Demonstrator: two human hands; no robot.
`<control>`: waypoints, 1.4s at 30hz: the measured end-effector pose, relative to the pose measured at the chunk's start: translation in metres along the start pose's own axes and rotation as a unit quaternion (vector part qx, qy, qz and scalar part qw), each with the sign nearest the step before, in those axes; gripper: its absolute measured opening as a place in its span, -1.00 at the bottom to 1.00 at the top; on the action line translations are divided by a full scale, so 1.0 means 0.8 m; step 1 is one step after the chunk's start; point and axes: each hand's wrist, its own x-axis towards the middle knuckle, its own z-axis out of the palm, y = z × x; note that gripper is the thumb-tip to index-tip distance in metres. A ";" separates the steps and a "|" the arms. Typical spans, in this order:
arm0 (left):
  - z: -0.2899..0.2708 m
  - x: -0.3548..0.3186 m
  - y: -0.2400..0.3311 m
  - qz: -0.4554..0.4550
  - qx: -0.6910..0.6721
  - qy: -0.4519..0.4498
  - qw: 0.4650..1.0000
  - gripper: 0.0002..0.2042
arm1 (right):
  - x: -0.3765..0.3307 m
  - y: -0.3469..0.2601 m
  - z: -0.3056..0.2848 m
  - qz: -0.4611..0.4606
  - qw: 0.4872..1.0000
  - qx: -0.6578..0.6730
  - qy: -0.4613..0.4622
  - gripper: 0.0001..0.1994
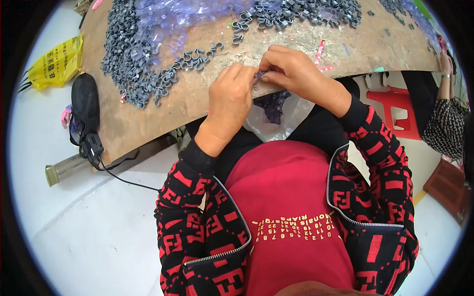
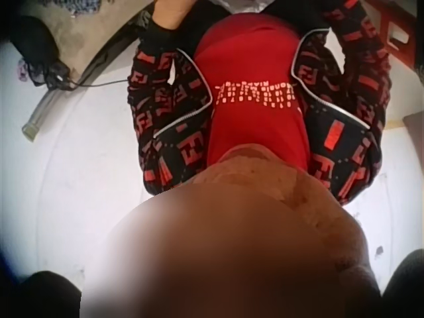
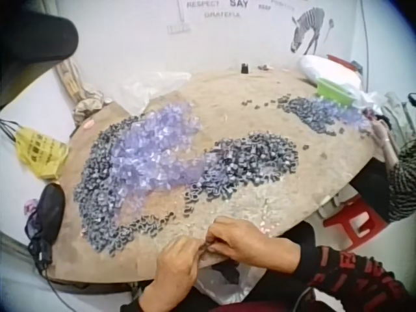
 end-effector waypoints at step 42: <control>0.000 -0.002 0.002 -0.062 -0.093 -0.006 0.994 -0.84 | 0.000 -0.003 0.002 0.006 0.999 -0.032 0.004 -0.86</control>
